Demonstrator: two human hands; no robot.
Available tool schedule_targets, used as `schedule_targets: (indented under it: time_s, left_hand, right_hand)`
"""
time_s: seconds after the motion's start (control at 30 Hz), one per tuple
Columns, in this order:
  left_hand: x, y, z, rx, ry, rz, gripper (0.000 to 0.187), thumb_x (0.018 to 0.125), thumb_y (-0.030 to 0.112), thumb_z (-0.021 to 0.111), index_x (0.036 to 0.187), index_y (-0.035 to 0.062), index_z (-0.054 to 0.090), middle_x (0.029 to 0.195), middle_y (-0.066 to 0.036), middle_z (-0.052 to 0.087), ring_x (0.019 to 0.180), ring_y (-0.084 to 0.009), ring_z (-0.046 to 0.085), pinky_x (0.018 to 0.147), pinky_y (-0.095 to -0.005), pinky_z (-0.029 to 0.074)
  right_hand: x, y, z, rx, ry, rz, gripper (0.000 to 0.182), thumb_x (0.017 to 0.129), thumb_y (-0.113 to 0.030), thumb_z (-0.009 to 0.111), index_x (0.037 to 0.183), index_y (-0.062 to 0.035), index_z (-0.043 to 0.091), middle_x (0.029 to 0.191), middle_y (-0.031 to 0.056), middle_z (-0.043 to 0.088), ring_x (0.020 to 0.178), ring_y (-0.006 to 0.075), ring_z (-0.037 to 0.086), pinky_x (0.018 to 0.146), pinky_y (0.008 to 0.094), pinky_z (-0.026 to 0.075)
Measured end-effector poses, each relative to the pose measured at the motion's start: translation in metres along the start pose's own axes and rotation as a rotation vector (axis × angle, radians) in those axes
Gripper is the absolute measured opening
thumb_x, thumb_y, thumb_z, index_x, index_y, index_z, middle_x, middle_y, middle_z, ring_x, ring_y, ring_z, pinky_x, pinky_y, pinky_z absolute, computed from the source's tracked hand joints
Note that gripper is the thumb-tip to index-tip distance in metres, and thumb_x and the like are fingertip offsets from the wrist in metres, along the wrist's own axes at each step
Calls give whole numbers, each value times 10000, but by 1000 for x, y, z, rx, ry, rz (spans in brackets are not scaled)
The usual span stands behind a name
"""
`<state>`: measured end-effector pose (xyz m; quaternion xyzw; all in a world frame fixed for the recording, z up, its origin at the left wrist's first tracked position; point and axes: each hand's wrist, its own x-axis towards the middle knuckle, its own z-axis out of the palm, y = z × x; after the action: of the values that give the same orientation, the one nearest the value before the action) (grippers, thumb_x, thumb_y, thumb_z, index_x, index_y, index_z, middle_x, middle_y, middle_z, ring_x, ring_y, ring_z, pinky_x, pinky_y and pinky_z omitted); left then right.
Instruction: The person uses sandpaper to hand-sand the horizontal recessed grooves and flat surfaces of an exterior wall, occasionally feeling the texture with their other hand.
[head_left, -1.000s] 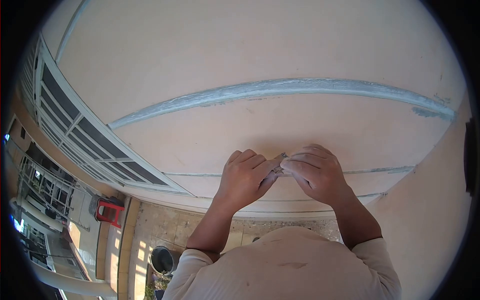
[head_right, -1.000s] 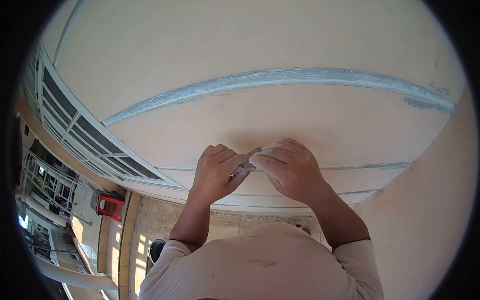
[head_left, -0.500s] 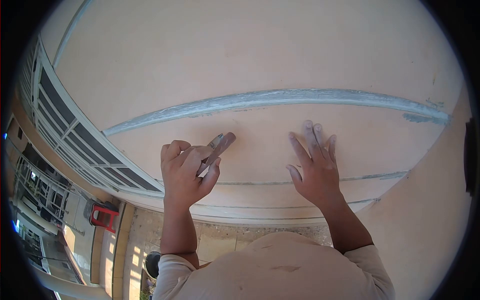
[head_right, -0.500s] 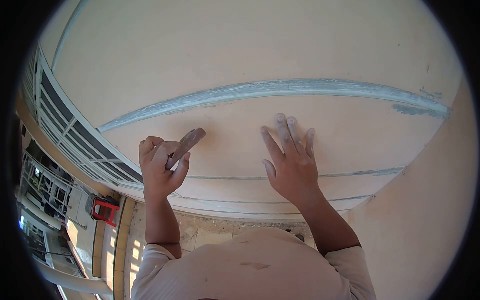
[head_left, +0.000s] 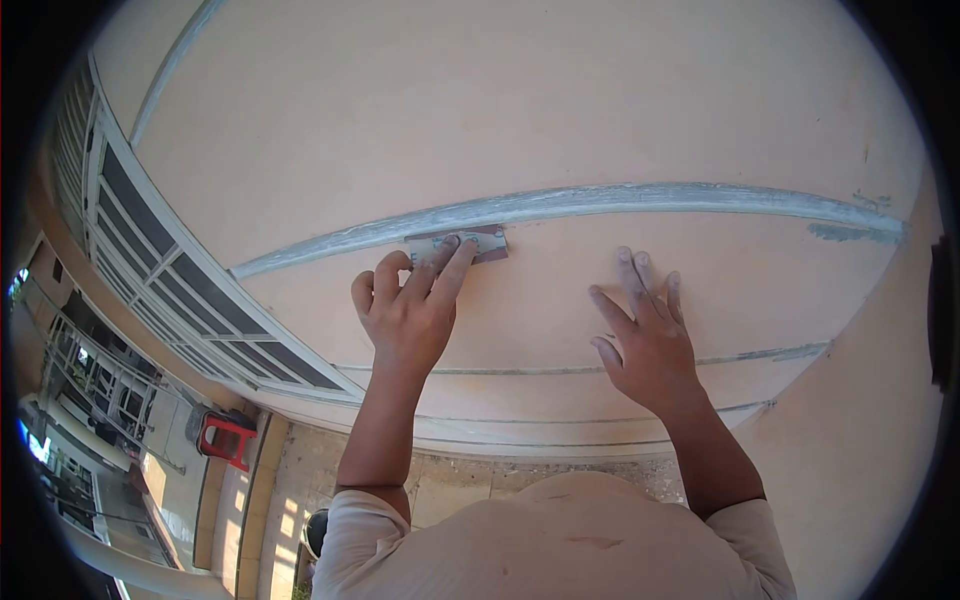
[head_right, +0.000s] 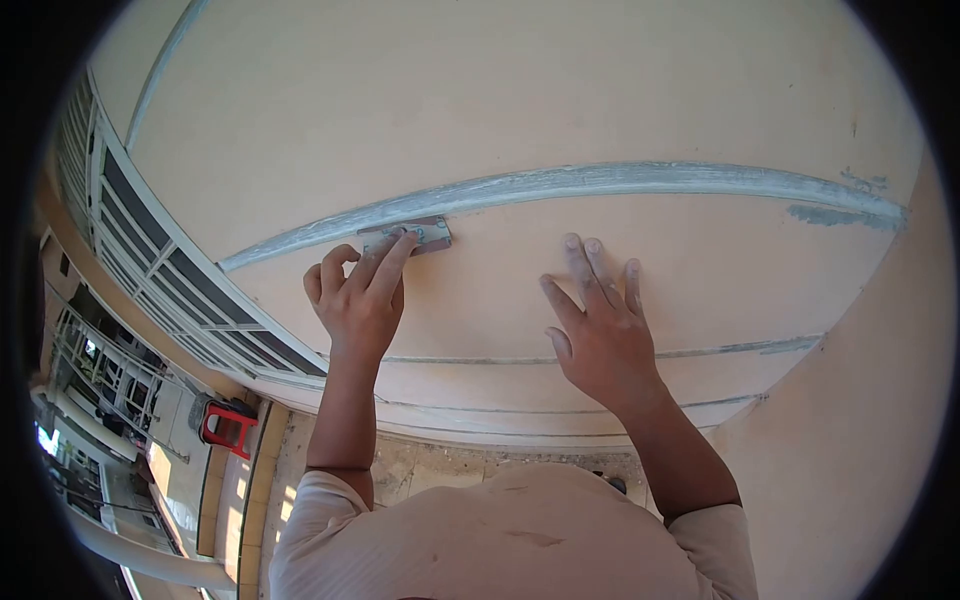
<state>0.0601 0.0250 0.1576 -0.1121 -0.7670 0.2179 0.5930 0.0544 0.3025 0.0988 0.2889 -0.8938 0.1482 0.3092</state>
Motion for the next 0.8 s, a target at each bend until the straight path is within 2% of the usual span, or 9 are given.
schedule_targets:
  time_s: [0.07,0.2,0.37,0.43,0.6,0.7,0.77,0.8]
  left_hand:
    - [3,6,-4,-19,-28,-25,229,809,191,757,1025,262,738,1037,91,708,989,-163,584,849,-373,373]
    - [-1,13,5,-42,-2,-57,172,779,170,766,933,226,713,1091,65,685,1020,-193,590,863,-386,388]
    - [-10,7,0,-228,47,-92,202,739,113,768,898,185,666,1024,33,702,979,-174,653,878,-417,413]
    - [-16,8,-3,-402,68,-79,220,722,79,761,885,172,646,1004,24,708,937,-166,686,945,-431,432]
    - [-13,18,-12,-402,102,-1,210,725,88,760,868,180,636,1044,18,708,976,-171,691,1059,-433,408]
    - [-2,23,-15,-495,79,43,165,762,107,726,851,192,617,1111,36,708,1074,-175,669,1062,-444,405]
    - [-4,25,-20,-534,59,53,167,762,107,726,848,194,612,1122,39,707,1080,-174,667,1064,-443,403]
    - [-7,27,-23,-583,40,72,170,761,107,726,844,195,607,1134,43,707,1086,-174,666,1066,-443,402]
  right_hand:
    - [0,-1,-2,-8,-20,5,521,839,-269,729,1325,-133,601,1592,179,268,1474,350,267,1153,644,237]
    - [1,-4,-7,-9,-29,-14,523,830,-277,738,1318,-142,609,1588,188,272,1474,359,266,1150,644,241]
    - [0,-2,-8,-34,-76,-13,543,812,-280,757,1318,-150,611,1593,199,254,1480,366,247,1150,644,237]
    - [0,-3,-8,-30,-77,-20,543,807,-275,761,1315,-151,614,1593,201,251,1481,369,242,1150,646,235]
    - [1,-7,-8,-27,-80,-32,535,795,-271,772,1296,-154,628,1591,215,248,1481,385,231,1149,656,220]
    - [-1,-5,-5,-3,-53,-40,517,798,-244,767,1288,-148,635,1586,221,253,1480,400,226,1149,664,202]
    - [-5,2,3,23,114,-63,528,799,-214,758,1301,-123,624,1577,238,260,1472,441,220,1151,663,184]
    - [-8,7,6,26,115,-76,528,799,-214,758,1301,-123,624,1577,238,260,1472,441,220,1151,663,184]
